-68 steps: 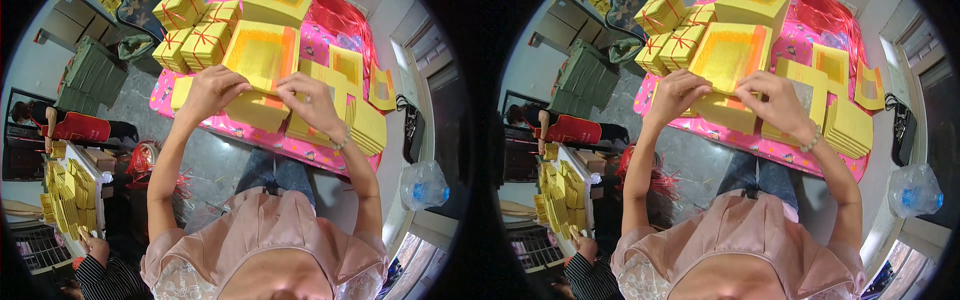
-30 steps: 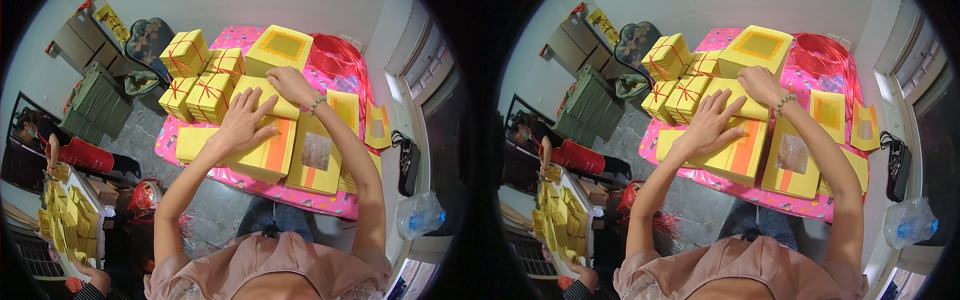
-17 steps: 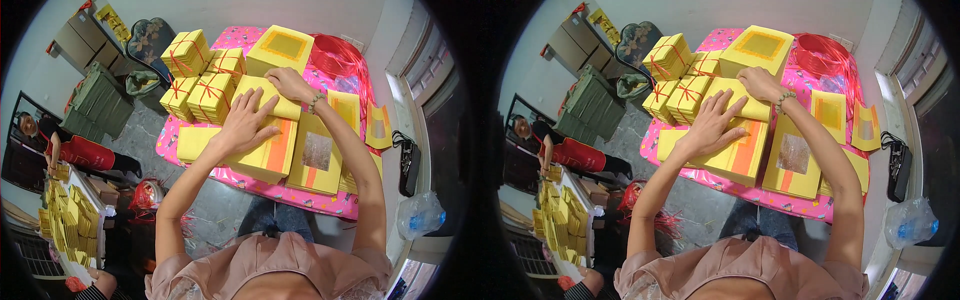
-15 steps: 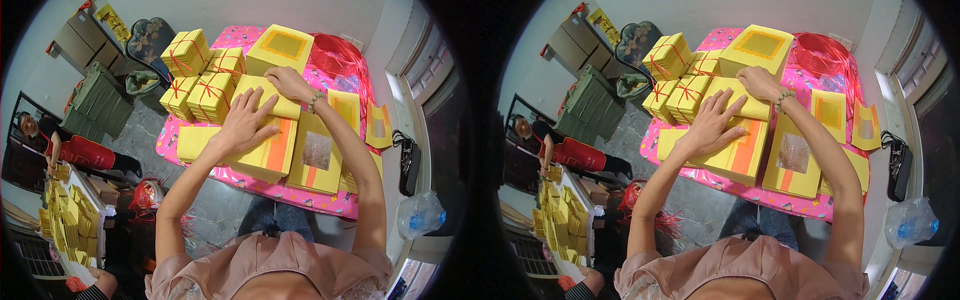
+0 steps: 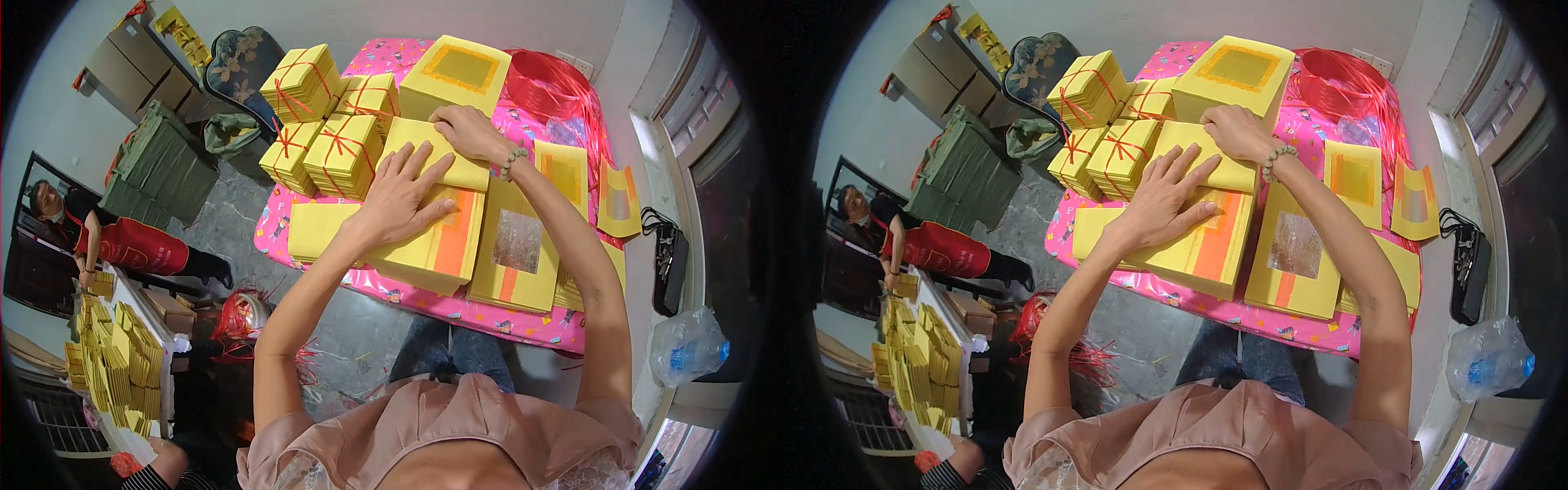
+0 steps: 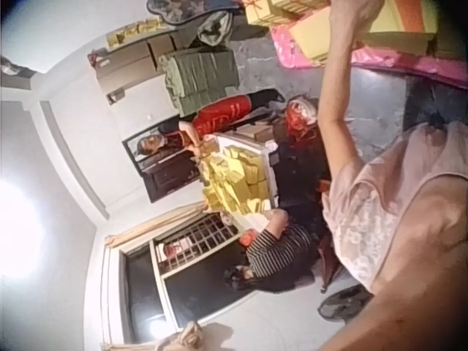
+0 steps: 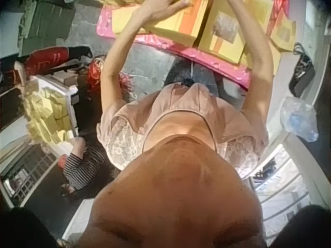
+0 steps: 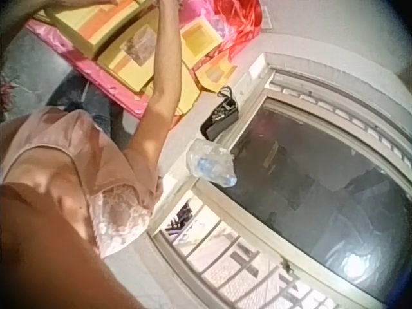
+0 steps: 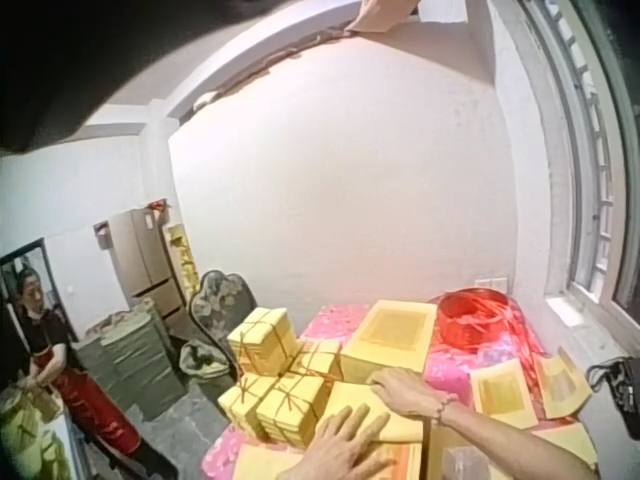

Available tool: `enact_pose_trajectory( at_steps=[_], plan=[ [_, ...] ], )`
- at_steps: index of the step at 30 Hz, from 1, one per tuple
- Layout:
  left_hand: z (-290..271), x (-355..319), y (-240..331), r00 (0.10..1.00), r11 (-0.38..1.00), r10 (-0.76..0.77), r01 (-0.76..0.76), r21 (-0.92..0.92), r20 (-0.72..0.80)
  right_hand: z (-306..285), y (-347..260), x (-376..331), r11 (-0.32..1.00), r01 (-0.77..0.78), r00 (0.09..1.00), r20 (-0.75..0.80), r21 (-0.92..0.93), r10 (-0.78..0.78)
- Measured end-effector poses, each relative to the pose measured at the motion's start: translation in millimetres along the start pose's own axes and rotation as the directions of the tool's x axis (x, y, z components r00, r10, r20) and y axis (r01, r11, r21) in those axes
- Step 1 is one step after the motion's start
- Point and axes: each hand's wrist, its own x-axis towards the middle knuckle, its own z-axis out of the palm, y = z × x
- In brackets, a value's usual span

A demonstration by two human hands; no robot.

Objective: Folding, stacking, and organizing yellow ritual paper products at a workbench.

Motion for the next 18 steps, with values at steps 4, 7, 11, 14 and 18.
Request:
enact_pose_trajectory(
  at_steps=[4, 7, 11, 14, 18],
  plan=[
    [2, 2, 0, 1.000, 1.000, 0.003, -0.003, -0.021, 0.000, 4, -1, -15, 0.997, 0.060, 0.992, -0.105, -0.037, -0.064],
    [1, -3, -3, 1.000, 0.999, -0.002, 0.001, -0.043, -0.002, -2, -25, -43, 0.993, 0.111, 0.979, -0.168, -0.046, -0.118],
    [-2, -2, 0, 0.999, 1.000, -0.011, 0.012, -0.024, 0.032, -1, -44, -101, 0.996, 0.071, 0.989, -0.133, 0.060, -0.062],
    [1, 1, 0, 1.000, 1.000, -0.005, 0.006, -0.020, 0.021, 6, -39, -122, 0.991, 0.132, 0.978, -0.162, 0.016, -0.128],
    [-1, 0, 0, 0.999, 1.000, -0.004, 0.004, -0.005, 0.031, 11, -36, -131, 0.983, 0.179, 0.971, -0.154, -0.027, -0.181]
  ],
)
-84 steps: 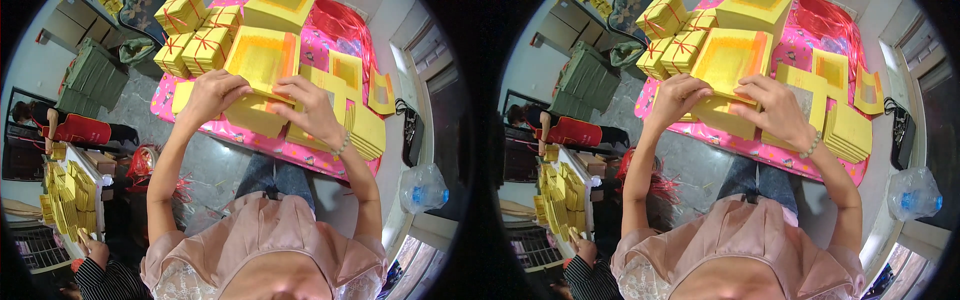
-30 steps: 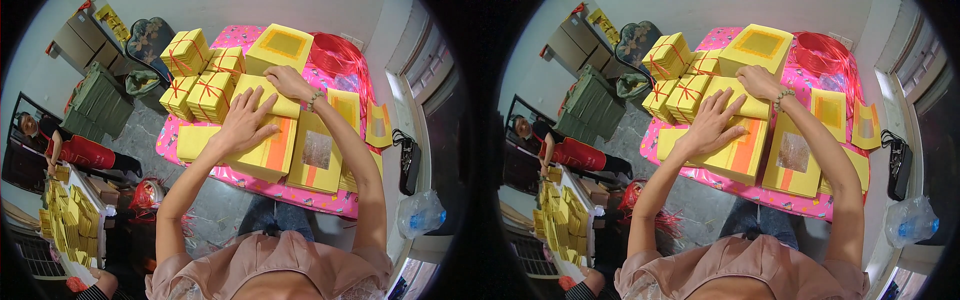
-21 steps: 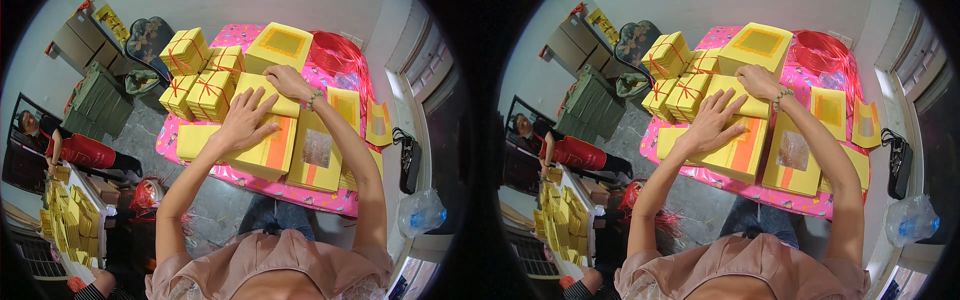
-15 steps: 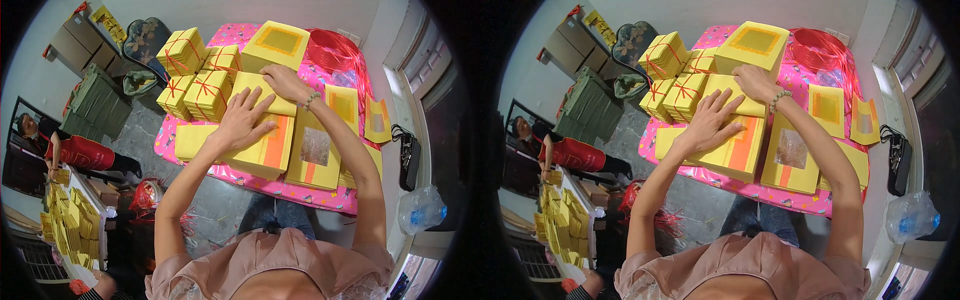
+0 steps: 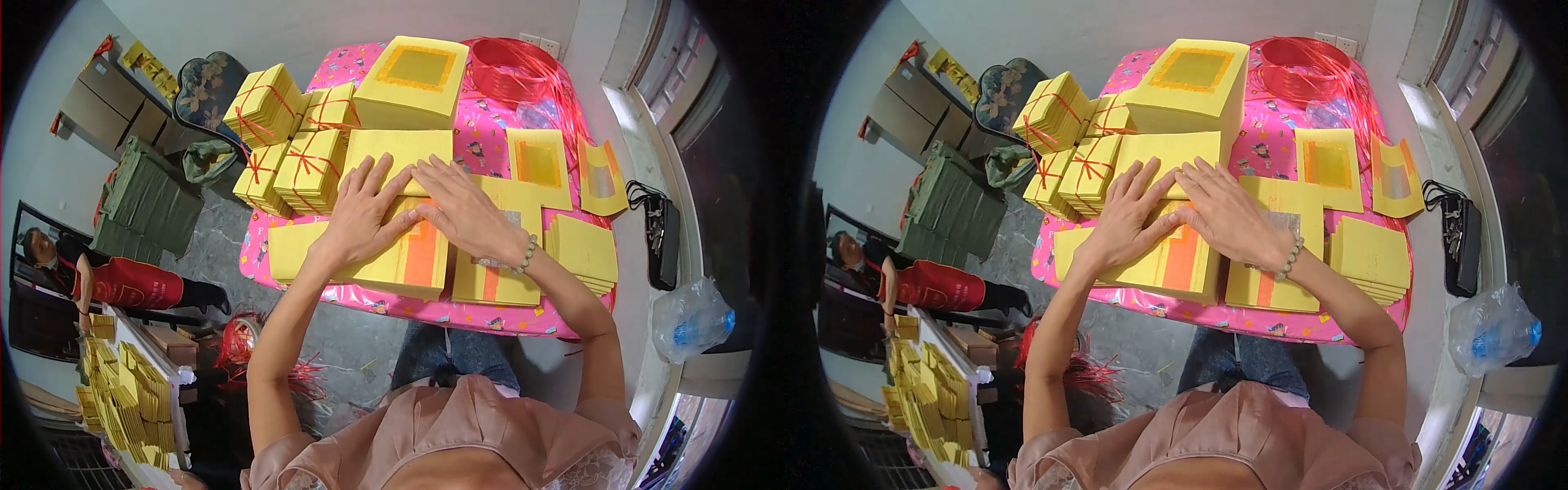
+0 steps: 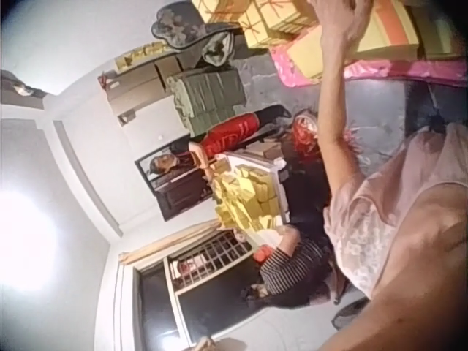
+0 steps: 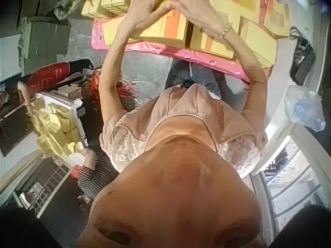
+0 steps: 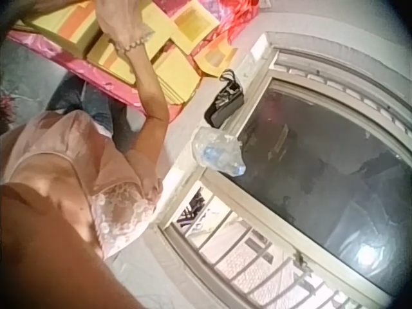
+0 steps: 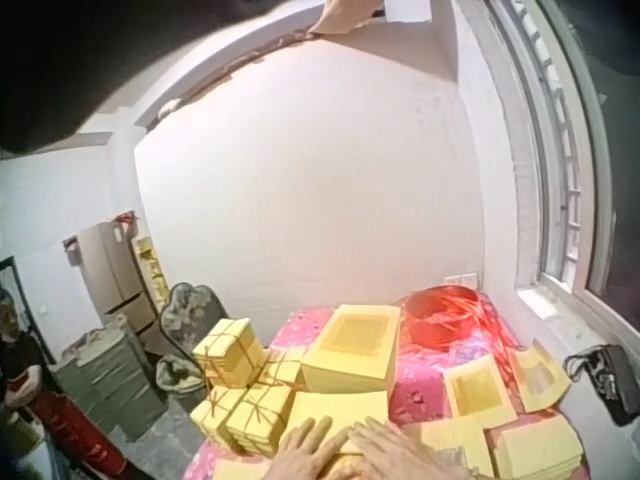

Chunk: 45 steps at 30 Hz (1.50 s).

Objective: Folding, stacking, and organizing yellow ritual paper products at a workbench.

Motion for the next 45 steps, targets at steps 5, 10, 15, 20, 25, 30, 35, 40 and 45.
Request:
enact_pose_trajectory(
  at_steps=[5, 10, 15, 20, 25, 30, 35, 40, 45],
  plan=[
    [0, 1, -1, 1.000, 1.000, -0.003, 0.003, 0.003, 0.009, 1, 7, 0, 1.000, 0.030, 0.999, 0.010, -0.005, -0.030],
    [1, 1, -1, 1.000, 1.000, -0.007, 0.007, 0.015, 0.015, 2, 12, -1, 0.999, 0.043, 0.998, 0.047, -0.022, -0.042],
    [2, -1, -1, 1.000, 1.000, -0.006, 0.005, 0.018, 0.031, -3, 8, -4, 0.995, 0.083, 0.996, 0.044, -0.059, -0.081],
    [2, -2, 0, 0.998, 1.000, -0.023, 0.022, 0.016, 0.059, -1, 14, -10, 0.995, 0.088, 0.987, 0.142, -0.052, -0.080],
    [-4, -1, -1, 0.997, 0.999, -0.029, 0.031, -0.029, 0.065, 2, 20, -10, 0.993, 0.095, 0.986, 0.143, -0.070, -0.084],
    [-13, -20, -14, 0.994, 0.998, -0.034, 0.029, 0.047, 0.105, 1, 21, -12, 0.997, 0.067, 0.980, 0.188, -0.044, -0.058],
    [-8, -26, -18, 0.987, 0.995, -0.088, 0.093, -0.032, 0.133, 1, 18, -10, 0.998, 0.046, 0.975, 0.219, -0.037, -0.037],
    [-8, -25, -22, 0.989, 0.992, -0.075, 0.086, -0.088, 0.127, -4, 17, -5, 0.998, 0.040, 0.974, 0.224, -0.041, -0.030],
    [-6, -23, -38, 0.998, 0.957, -0.037, 0.047, -0.285, 0.040, -15, 18, 10, 0.998, 0.037, 0.986, 0.167, -0.050, -0.029]
  ],
)
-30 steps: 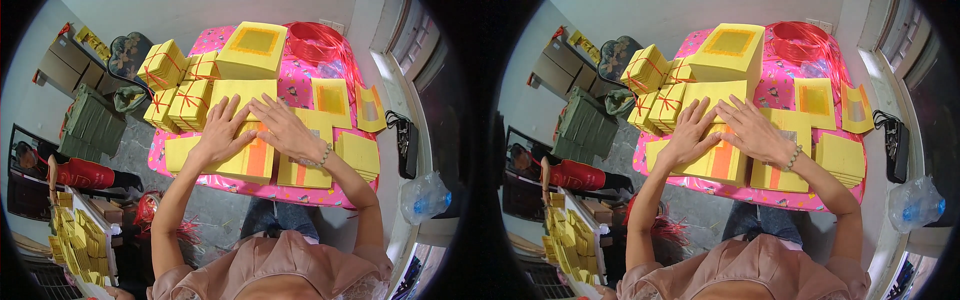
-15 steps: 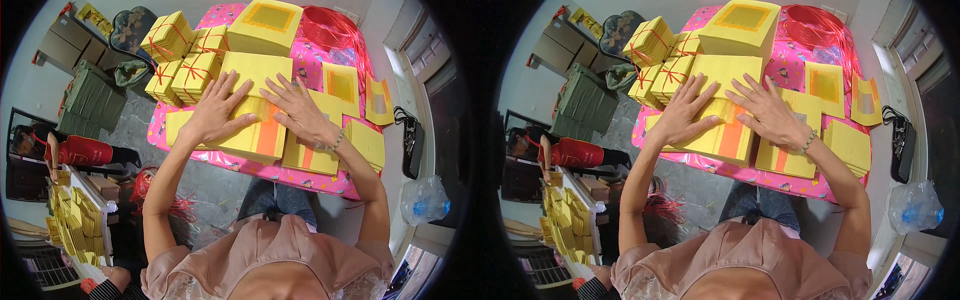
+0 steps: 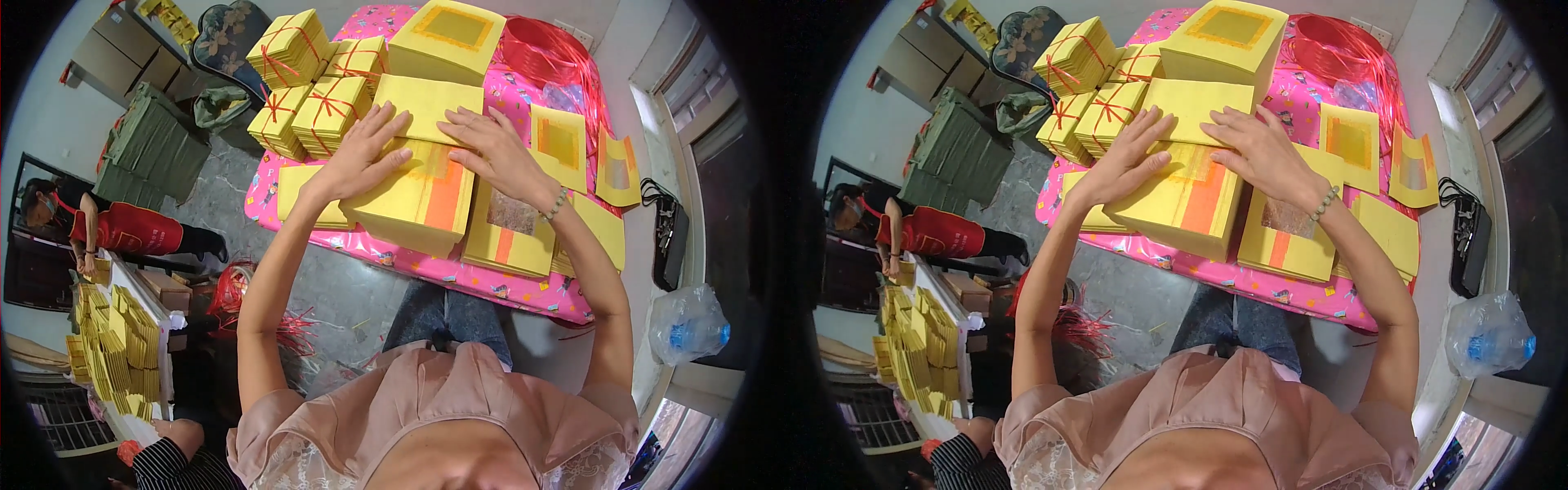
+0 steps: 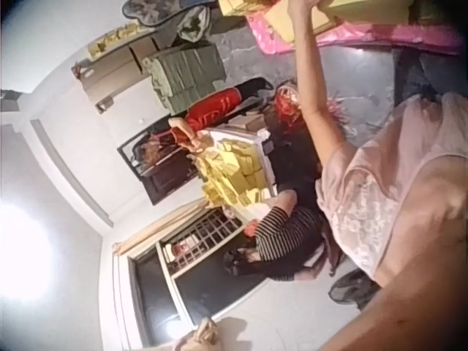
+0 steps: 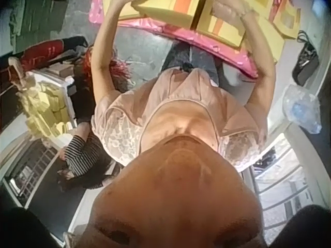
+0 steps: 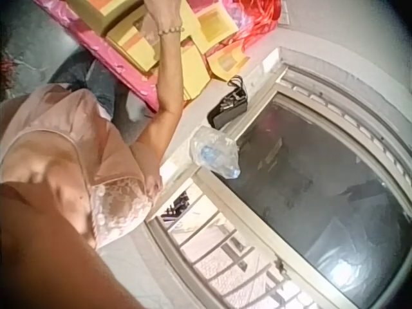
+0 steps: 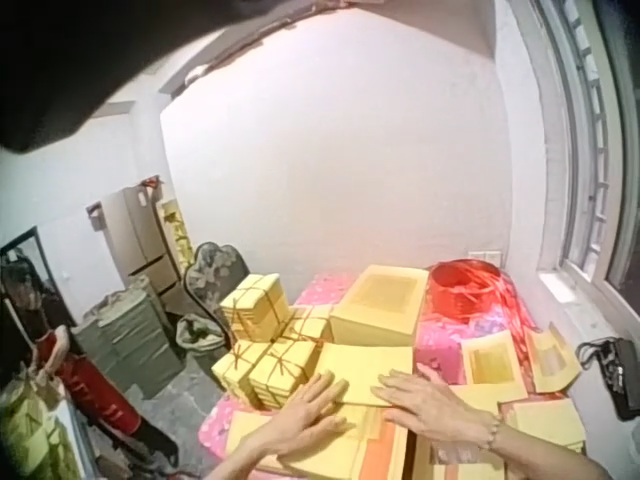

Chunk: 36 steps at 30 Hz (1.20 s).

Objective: Folding, stacking, and organizing yellow ritual paper products at a workbench.

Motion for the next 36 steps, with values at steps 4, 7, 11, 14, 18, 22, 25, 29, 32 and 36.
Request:
enact_pose_trajectory(
  at_steps=[4, 7, 11, 14, 18, 22, 25, 29, 32, 36],
  plan=[
    [-6, -5, 3, 0.972, 0.990, -0.034, 0.002, -0.139, -0.233, 1, 2, 4, 0.997, 0.057, 0.988, -0.141, -0.044, -0.063],
    [-7, -8, 7, 0.917, 0.981, -0.157, 0.102, -0.166, -0.366, 10, 8, 4, 0.982, 0.115, 0.952, -0.266, -0.151, -0.152],
    [-11, -16, 2, 0.826, 0.873, -0.442, 0.307, -0.378, -0.350, 15, -7, 4, 0.942, 0.215, 0.848, -0.429, -0.259, -0.312],
    [-16, -33, -8, 0.778, 0.785, -0.535, 0.313, -0.535, -0.329, 21, -48, -2, 0.946, 0.213, 0.883, -0.366, -0.244, -0.293],
    [-22, -51, 13, 0.769, 0.578, -0.638, 0.445, -0.684, -0.039, 23, -95, -16, 0.956, 0.225, 0.906, -0.320, -0.187, -0.276],
    [-13, -69, 15, 0.789, 0.531, -0.580, 0.179, -0.828, -0.201, 27, -116, -30, 0.957, 0.223, 0.924, -0.271, -0.185, -0.268],
    [-16, -88, 8, 0.844, 0.438, -0.529, 0.179, -0.881, -0.092, 22, -119, -37, 0.958, 0.260, 0.918, -0.275, -0.122, -0.284],
    [-15, -107, 2, 0.826, 0.295, -0.550, 0.051, -0.954, -0.126, 11, -119, -47, 0.966, 0.259, 0.910, -0.333, -0.011, -0.248],
    [-19, -121, -7, 0.822, 0.250, -0.544, -0.036, -0.968, -0.171, 11, -112, -53, 0.988, 0.157, 0.908, -0.395, 0.010, -0.141],
    [-22, -155, -50, 0.770, 0.207, -0.609, -0.075, -0.976, -0.188, 18, -98, -57, 0.998, 0.045, 0.928, -0.372, 0.048, -0.024]
  ],
)
